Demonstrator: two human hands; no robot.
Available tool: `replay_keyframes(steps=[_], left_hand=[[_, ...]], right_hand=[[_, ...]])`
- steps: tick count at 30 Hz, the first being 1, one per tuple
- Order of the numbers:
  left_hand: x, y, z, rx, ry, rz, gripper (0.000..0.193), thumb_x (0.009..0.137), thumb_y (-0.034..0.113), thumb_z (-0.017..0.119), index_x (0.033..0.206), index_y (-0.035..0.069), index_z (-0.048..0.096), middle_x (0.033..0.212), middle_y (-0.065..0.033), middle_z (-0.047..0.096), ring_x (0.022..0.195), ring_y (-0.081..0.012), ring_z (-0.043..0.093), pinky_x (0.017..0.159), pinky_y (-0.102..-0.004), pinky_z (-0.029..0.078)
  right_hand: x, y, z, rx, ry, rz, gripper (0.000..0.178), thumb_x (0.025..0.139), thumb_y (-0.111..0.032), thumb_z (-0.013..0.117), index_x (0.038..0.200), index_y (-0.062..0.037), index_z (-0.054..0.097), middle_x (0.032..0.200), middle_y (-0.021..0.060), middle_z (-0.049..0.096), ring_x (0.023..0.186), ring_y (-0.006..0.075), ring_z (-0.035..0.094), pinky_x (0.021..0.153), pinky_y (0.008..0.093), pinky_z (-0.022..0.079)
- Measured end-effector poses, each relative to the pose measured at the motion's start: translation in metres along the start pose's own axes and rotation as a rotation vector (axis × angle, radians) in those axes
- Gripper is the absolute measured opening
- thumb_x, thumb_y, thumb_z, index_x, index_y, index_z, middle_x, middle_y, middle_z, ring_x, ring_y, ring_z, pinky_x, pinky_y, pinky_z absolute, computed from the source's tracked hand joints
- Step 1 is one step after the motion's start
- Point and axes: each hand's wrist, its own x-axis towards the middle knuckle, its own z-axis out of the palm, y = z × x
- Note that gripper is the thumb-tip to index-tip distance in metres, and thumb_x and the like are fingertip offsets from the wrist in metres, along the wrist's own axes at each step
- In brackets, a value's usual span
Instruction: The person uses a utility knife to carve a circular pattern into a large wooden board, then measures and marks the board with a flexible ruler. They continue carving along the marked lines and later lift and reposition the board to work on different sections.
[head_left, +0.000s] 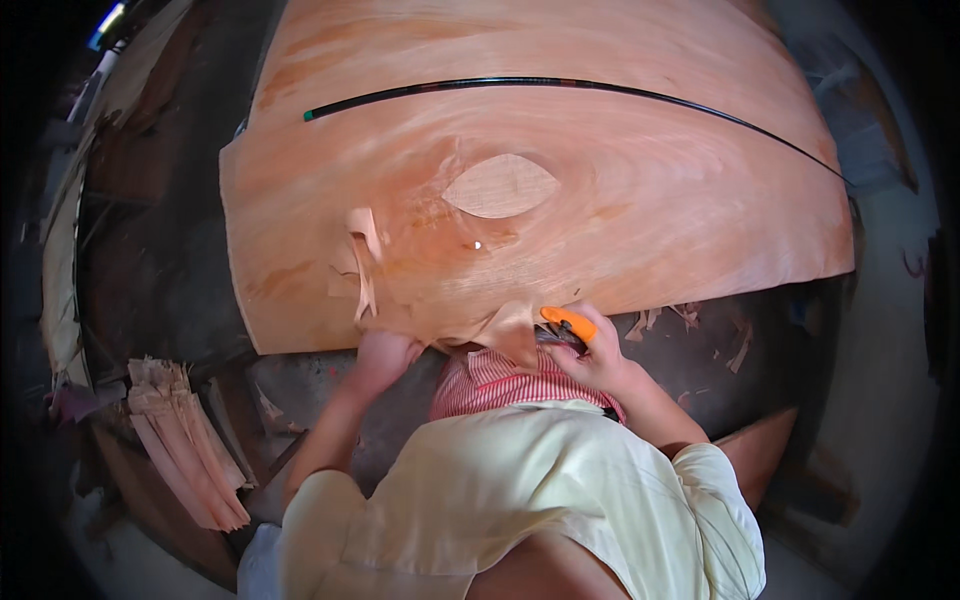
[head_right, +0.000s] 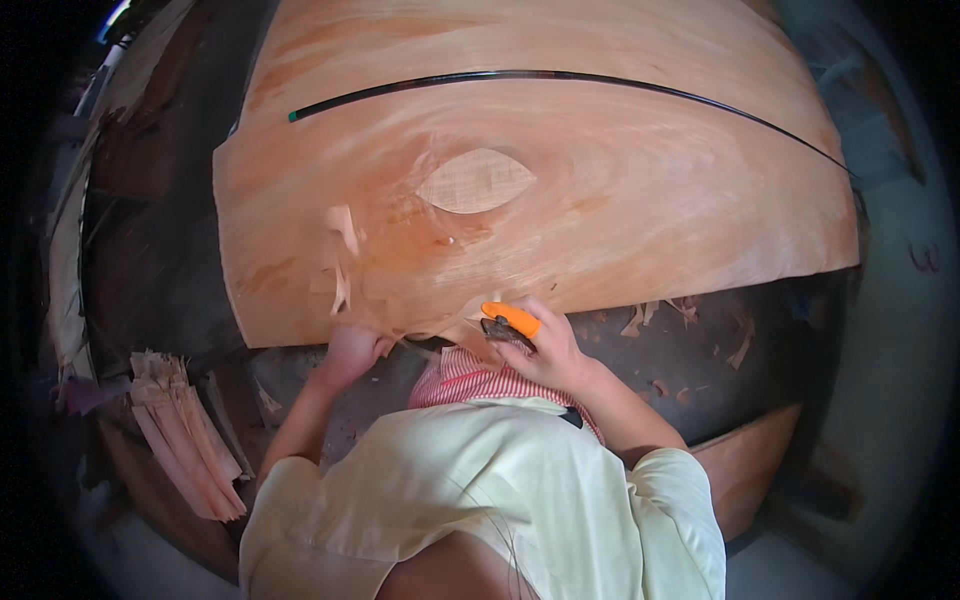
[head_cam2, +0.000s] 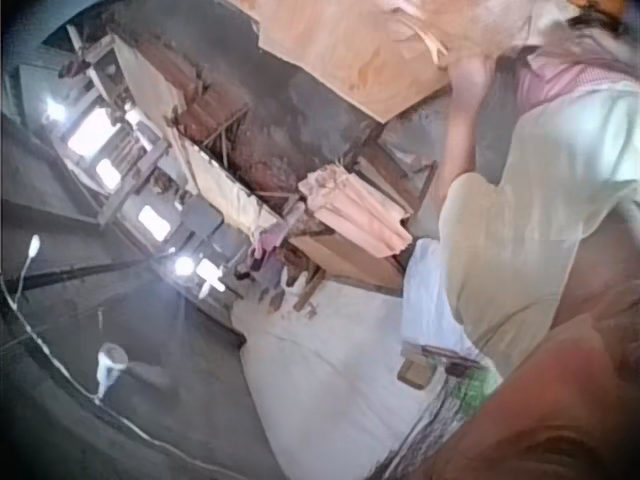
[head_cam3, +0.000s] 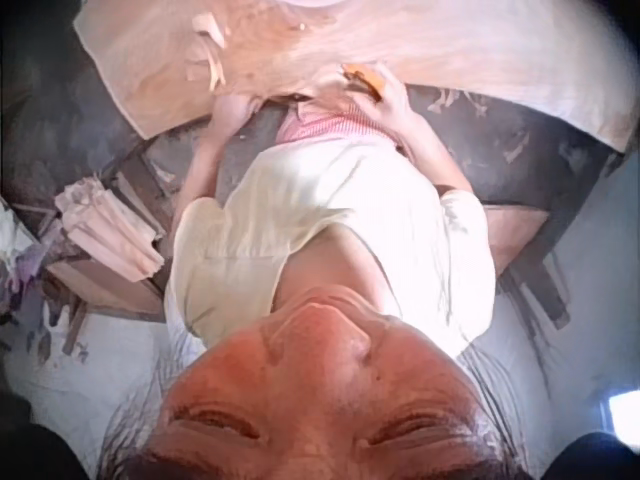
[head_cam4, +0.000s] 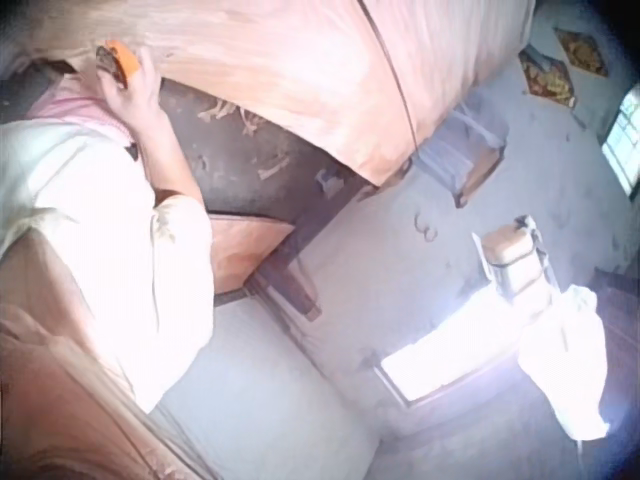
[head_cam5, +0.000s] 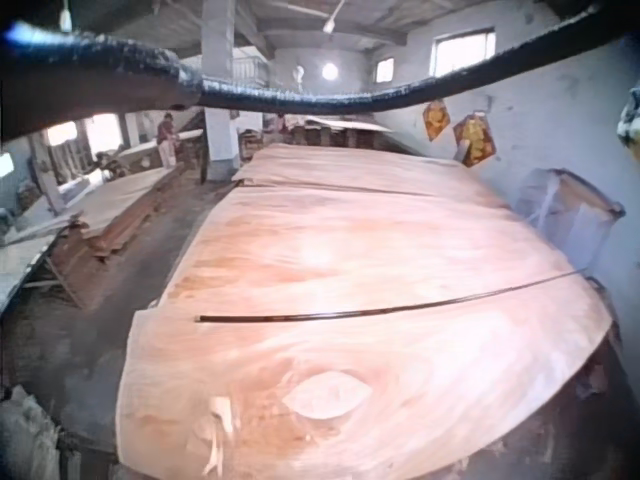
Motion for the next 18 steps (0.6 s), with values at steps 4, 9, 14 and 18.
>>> replay_keyframes(steps=[4,9,14,18], left_hand=[[-0.063,0.017,0.035,0.021,-0.123,-0.303,0.022,0.077,0.031,0.057,0.069,0.012,0.063,0.068,-0.0076,0.061,0.064,-0.0266,0.059,0.057,-0.0395,0.045],[-0.124,0.019,0.100,0.003,-0.227,-0.700,0.022,0.078,0.036,0.056,0.076,0.017,0.064,0.075,-0.0089,0.062,0.071,-0.0280,0.061,0.062,-0.0404,0.047],[-0.184,-0.003,0.162,0.102,-0.102,-0.813,0.026,0.076,0.031,0.057,0.085,0.007,0.062,0.085,-0.0188,0.061,0.079,-0.0354,0.058,0.070,-0.0427,0.046],[-0.128,0.061,0.140,0.045,-0.011,-0.651,0.040,0.075,0.025,0.059,0.111,0.008,0.053,0.096,-0.0192,0.058,0.087,-0.0352,0.056,0.075,-0.0431,0.046]], right_hand=[[-0.010,0.009,-0.018,0.011,-0.108,0.028,0.046,0.064,-0.001,0.066,0.109,-0.0043,0.054,0.077,0.0104,0.056,0.060,0.0230,0.056,0.052,0.0295,0.046],[-0.039,0.023,-0.051,-0.004,-0.138,0.127,0.049,0.064,0.002,0.061,0.112,-0.0088,0.056,0.065,0.0093,0.058,0.054,0.0229,0.056,0.052,0.0303,0.045],[-0.079,0.072,-0.124,-0.089,0.176,0.188,0.019,0.081,-0.003,0.056,0.100,-0.0026,0.058,0.060,0.0011,0.048,0.050,0.0106,0.045,0.047,0.0259,0.038],[-0.071,0.089,-0.258,0.099,0.779,0.063,0.024,0.084,0.001,0.050,0.107,0.0026,0.056,0.067,0.0030,0.051,0.058,0.0090,0.048,0.053,0.0237,0.041]])
